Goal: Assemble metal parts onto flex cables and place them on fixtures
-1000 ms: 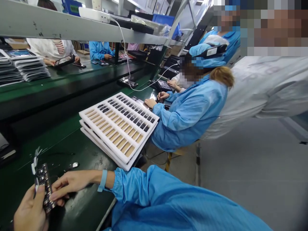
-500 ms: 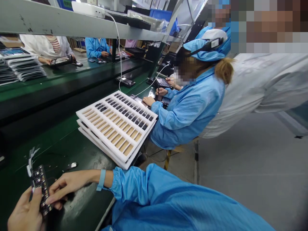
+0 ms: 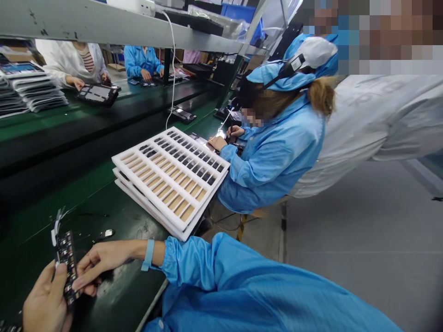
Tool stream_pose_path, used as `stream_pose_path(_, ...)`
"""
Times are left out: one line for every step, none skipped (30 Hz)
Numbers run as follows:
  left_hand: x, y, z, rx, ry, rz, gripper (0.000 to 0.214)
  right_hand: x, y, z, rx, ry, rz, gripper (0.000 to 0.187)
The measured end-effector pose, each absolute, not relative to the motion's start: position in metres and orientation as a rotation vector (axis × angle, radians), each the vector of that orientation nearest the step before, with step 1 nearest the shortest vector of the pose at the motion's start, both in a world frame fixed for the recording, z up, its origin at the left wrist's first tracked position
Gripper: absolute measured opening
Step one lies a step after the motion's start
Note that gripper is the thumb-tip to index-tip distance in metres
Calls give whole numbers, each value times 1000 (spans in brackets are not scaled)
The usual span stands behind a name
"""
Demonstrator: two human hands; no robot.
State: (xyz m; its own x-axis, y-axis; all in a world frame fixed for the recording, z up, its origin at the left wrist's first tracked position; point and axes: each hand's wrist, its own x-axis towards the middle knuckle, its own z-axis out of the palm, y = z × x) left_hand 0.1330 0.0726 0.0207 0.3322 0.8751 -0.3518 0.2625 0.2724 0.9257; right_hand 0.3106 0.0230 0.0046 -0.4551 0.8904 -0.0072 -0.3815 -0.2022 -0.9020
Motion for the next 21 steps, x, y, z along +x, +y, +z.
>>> stream_pose_path(136, 70, 25, 1239, 1184, 606, 43, 310, 23, 4, -706, -1111, 1808, 28)
stream_pose_path(137, 68, 29, 1215, 1165, 616, 41, 309, 23, 4, -710, -1096, 1824, 27)
stream_pose_path(139, 66, 32, 1200, 1145, 616, 39, 309, 23, 3, -711, -1081, 1839, 27)
stream_pose_path(140, 65, 34, 1195, 1129, 605, 37, 308, 24, 1, -708, -1069, 1849, 27)
stream_pose_path(140, 64, 36, 1197, 1118, 601, 37, 308, 24, 0, -703, -1062, 1854, 27)
stream_pose_path(140, 63, 37, 1204, 1112, 603, 36, 307, 24, -2, -693, -1057, 1856, 27)
stream_pose_path(139, 63, 38, 1213, 1111, 607, 35, 307, 25, -3, -685, -1053, 1860, 27)
stream_pose_path(139, 62, 38, 1221, 1109, 610, 34, 307, 25, -3, -680, -1051, 1867, 28)
stream_pose_path(138, 62, 37, 1224, 1106, 607, 33, 307, 25, -3, -677, -1048, 1872, 28)
stream_pose_path(138, 62, 37, 1227, 1105, 603, 32, 308, 25, -2, -673, -1048, 1871, 29)
stream_pose_path(138, 62, 37, 1226, 1105, 597, 32, 308, 25, -1, -667, -1054, 1863, 30)
stream_pose_path(137, 62, 36, 1219, 1106, 590, 32, 309, 25, 0, -658, -1066, 1849, 30)
stream_pose_path(137, 62, 36, 1211, 1109, 583, 33, 309, 24, 2, -648, -1082, 1834, 30)
stream_pose_path(138, 62, 37, 1201, 1113, 578, 35, 310, 24, 3, -639, -1097, 1820, 30)
stream_pose_path(138, 62, 37, 1194, 1120, 578, 38, 310, 24, 3, -633, -1107, 1810, 30)
stream_pose_path(139, 62, 37, 1188, 1125, 582, 41, 310, 23, 4, -634, -1115, 1808, 30)
stream_pose_path(140, 62, 38, 1184, 1128, 585, 44, 310, 23, 3, -640, -1118, 1807, 30)
stream_pose_path(140, 63, 38, 1180, 1124, 593, 48, 310, 22, 3, -650, -1117, 1807, 29)
stream_pose_path(141, 64, 37, 1174, 1113, 599, 51, 310, 22, 2, -662, -1112, 1807, 28)
stream_pose_path(142, 65, 37, 1163, 1095, 600, 55, 309, 21, 1, -674, -1106, 1806, 27)
stream_pose_path(142, 65, 35, 1149, 1076, 599, 58, 308, 20, 0, -685, -1097, 1803, 25)
